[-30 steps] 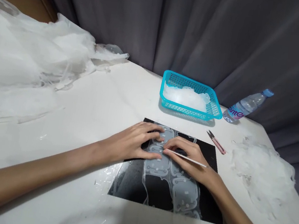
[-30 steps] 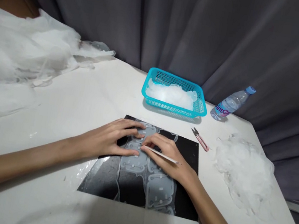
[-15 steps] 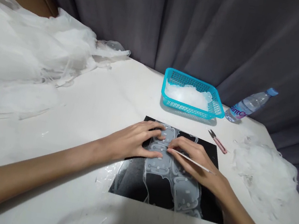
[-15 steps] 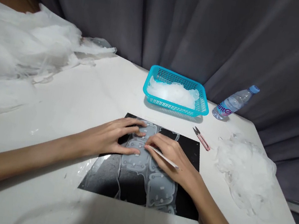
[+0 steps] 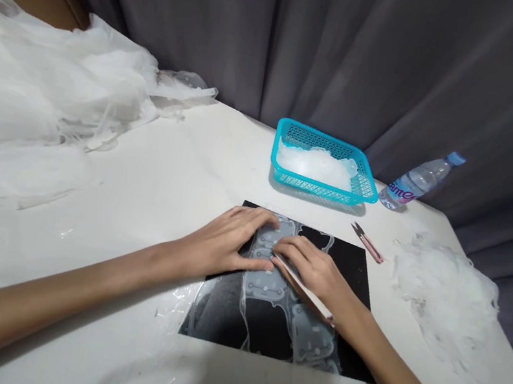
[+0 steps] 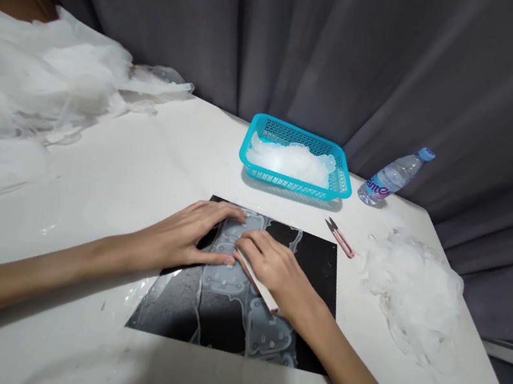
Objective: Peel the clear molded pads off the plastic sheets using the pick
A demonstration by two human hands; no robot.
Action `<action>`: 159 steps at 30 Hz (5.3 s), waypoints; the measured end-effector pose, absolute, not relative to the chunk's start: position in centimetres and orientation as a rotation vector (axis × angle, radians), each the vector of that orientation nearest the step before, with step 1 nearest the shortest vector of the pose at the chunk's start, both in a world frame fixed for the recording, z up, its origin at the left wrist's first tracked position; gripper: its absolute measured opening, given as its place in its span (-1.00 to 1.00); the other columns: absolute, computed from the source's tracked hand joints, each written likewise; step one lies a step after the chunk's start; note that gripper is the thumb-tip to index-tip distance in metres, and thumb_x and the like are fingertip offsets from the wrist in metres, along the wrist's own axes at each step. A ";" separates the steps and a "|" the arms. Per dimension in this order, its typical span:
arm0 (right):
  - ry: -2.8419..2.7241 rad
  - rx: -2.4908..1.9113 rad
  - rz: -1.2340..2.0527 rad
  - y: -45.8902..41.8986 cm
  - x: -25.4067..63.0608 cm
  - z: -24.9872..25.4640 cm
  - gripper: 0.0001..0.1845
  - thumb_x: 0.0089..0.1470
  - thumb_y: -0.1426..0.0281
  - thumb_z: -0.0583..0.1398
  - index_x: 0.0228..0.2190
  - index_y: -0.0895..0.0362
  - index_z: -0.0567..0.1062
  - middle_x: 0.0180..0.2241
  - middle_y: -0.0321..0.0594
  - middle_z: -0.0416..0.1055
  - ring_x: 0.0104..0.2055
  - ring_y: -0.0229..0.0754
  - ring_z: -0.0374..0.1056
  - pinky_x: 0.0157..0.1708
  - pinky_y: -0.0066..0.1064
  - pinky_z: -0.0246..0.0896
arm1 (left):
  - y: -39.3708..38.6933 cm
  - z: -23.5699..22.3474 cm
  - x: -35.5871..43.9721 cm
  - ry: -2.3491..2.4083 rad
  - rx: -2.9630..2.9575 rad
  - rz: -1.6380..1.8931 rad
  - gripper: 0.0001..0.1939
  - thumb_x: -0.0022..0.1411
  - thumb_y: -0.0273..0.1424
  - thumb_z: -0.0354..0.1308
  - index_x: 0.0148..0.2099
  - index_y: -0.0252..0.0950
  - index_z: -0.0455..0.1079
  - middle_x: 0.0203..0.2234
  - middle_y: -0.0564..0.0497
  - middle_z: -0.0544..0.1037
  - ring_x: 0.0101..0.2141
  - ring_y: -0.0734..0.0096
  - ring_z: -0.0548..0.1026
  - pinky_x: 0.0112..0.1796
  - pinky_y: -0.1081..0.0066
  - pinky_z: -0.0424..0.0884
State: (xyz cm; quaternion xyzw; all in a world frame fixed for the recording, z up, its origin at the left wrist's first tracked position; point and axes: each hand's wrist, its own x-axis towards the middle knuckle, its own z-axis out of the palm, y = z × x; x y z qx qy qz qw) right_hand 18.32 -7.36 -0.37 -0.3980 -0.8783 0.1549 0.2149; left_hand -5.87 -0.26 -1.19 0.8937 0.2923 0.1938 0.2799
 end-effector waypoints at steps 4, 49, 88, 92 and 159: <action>-2.407 -1.120 0.367 -6.2 18.1 -1.0 -0.72 0.44 0.40 0.06 0.07 0.07 0.48 0.02 -0.03 0.49 0.08 -0.01 0.42 0.05 -0.15 0.41 | -0.3 -1.5 -5.9 0.773 2.370 0.521 -0.24 0.35 0.10 0.20 0.39 -0.18 0.13 0.30 -0.21 0.37 0.29 -0.07 0.34 0.25 -0.01 0.26; -1.883 -1.546 0.897 -3.4 15.2 3.6 -0.81 0.22 0.39 0.21 -0.44 0.13 0.52 -0.42 -0.25 0.53 -0.35 -0.20 0.37 -0.31 -0.40 0.14 | -4.2 -2.2 -4.3 0.829 2.698 0.824 -0.65 0.59 -0.41 -0.19 -0.13 -0.32 0.42 -0.44 -0.05 0.51 -0.42 0.28 0.51 -0.40 0.35 0.43; -1.770 -1.311 0.960 -8.1 19.1 1.1 -0.82 0.27 0.20 0.30 -0.24 0.04 0.61 -0.35 -0.26 0.45 -0.31 -0.16 0.28 -0.24 -0.31 0.22 | -4.7 -0.6 -4.5 0.661 2.135 0.916 -0.78 0.53 -0.35 0.09 0.02 -0.28 0.55 -0.26 -0.01 0.66 -0.32 0.41 0.55 -0.23 0.40 0.48; -1.671 -1.272 1.076 -7.8 19.2 1.3 -0.78 0.24 0.17 0.33 -0.29 0.07 0.61 -0.38 -0.28 0.45 -0.36 -0.20 0.27 -0.31 -0.35 0.18 | -4.7 -0.2 -4.4 0.727 2.043 0.830 -0.76 0.52 -0.30 0.11 -0.08 -0.29 0.57 -0.40 0.06 0.59 -0.45 0.51 0.43 -0.41 0.46 0.34; -1.928 -1.947 -0.363 -6.4 28.0 -1.4 -0.61 0.37 0.16 0.08 -0.06 0.18 0.53 -0.10 0.13 0.47 -0.05 0.19 0.30 -0.06 -0.07 0.25 | -2.5 0.2 -3.5 0.706 1.069 0.647 -0.68 0.25 -0.27 0.43 -0.08 -0.36 0.51 -0.41 0.00 0.68 -0.44 0.43 0.63 -0.35 0.49 0.52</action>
